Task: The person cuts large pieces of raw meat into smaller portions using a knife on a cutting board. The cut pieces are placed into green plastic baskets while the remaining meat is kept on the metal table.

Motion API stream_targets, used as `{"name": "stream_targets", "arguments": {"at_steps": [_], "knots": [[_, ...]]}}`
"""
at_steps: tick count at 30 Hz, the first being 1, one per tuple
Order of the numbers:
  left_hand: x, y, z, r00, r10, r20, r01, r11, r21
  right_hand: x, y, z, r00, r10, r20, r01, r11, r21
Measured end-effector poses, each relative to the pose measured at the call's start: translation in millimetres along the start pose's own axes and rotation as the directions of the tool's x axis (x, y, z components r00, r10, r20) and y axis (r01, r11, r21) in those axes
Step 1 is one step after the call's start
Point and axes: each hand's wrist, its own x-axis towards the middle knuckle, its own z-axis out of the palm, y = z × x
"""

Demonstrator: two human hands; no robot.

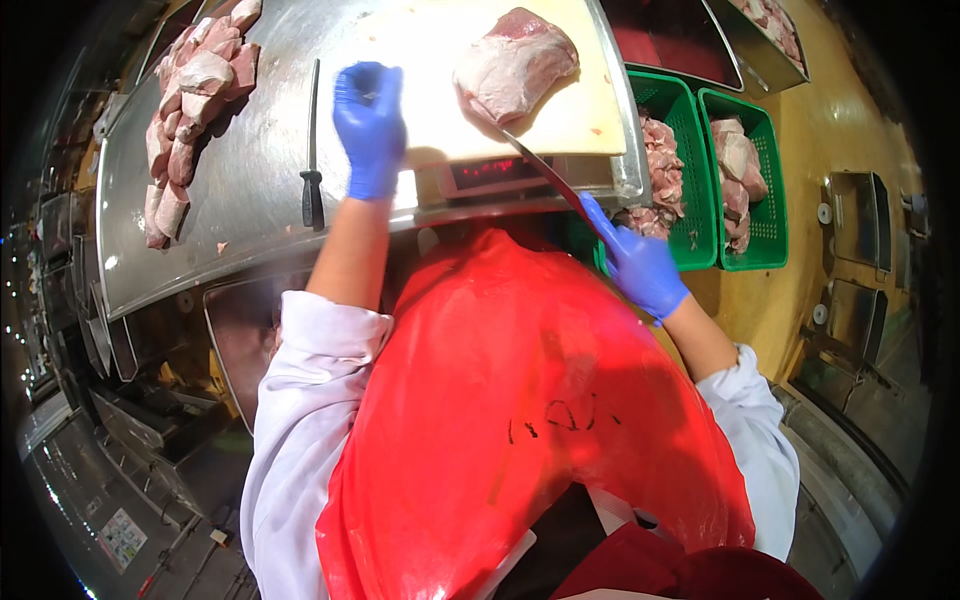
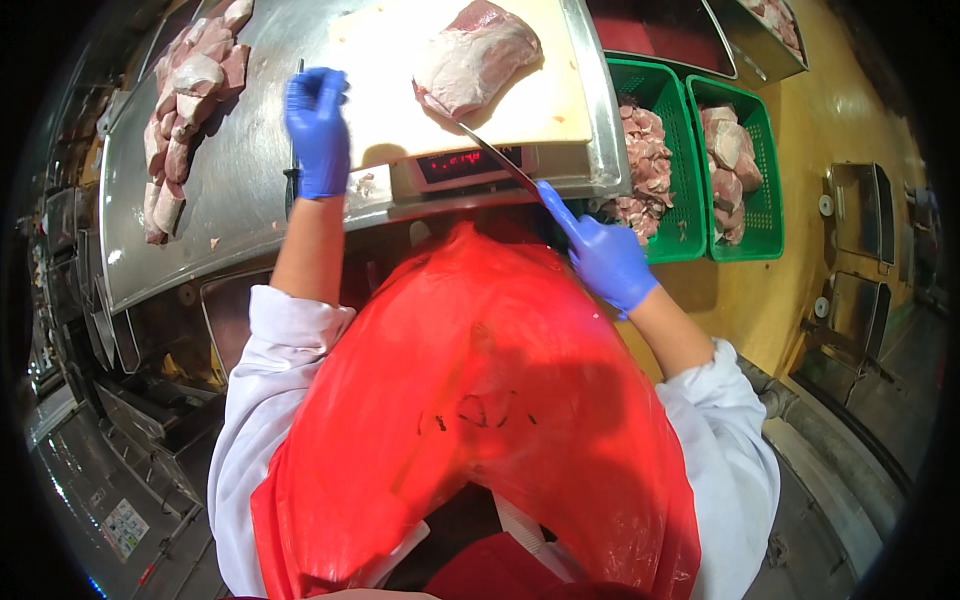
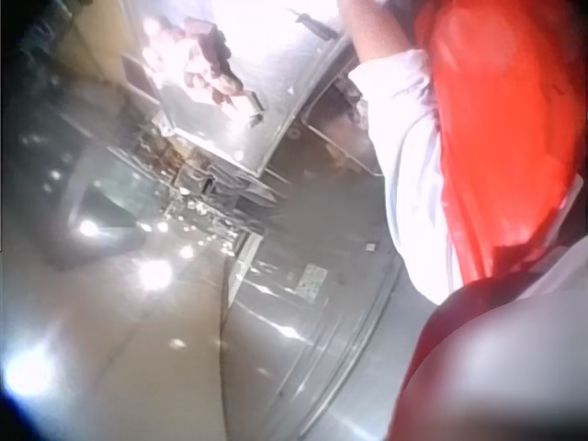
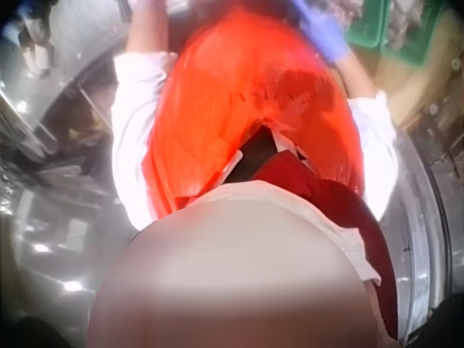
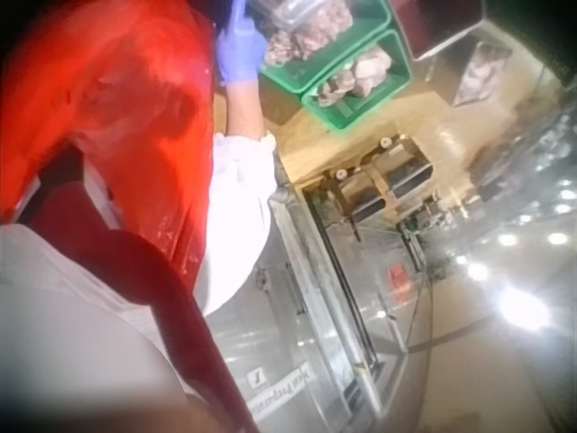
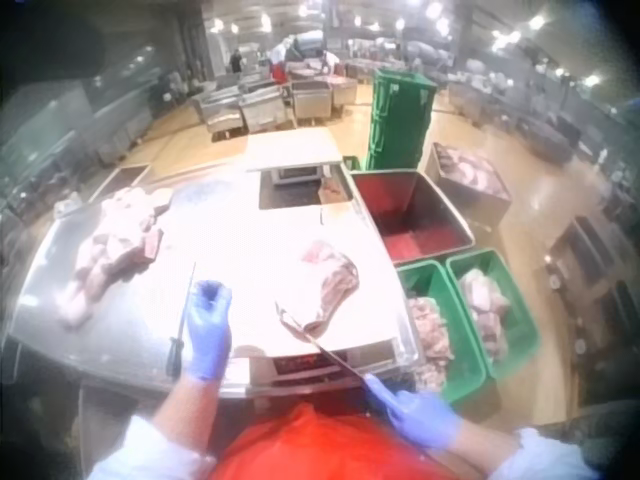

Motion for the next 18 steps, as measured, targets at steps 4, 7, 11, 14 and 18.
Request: {"name": "stream_targets", "arguments": {"at_steps": [4,7,11,14,18], "knots": [[-50.4,-16.4,44.3,0.969,-0.031,0.243,-0.06,0.932,0.356,-28.6,25.6,1.4,0.989,0.064,-0.133,-0.019,0.95,0.312],[-48.3,-28.3,43.1,0.984,-0.089,0.156,0.003,0.876,0.482,-5.4,18.4,-3.2,0.964,0.18,-0.195,-0.09,0.912,0.399],[-31.7,-35.2,21.1,0.955,-0.232,0.183,0.134,0.891,0.434,66.4,-20.5,-4.6,0.913,0.175,-0.368,-0.007,0.909,0.417],[-31.0,-50.8,19.6,0.957,-0.204,0.205,0.115,0.919,0.376,135.1,-56.4,-5.9,0.91,0.11,-0.401,0.033,0.942,0.334],[-30.7,-47.0,17.8,0.956,-0.197,0.218,0.104,0.922,0.374,164.3,-79.6,-12.0,0.981,0.11,-0.158,-0.094,0.99,0.106]]}}
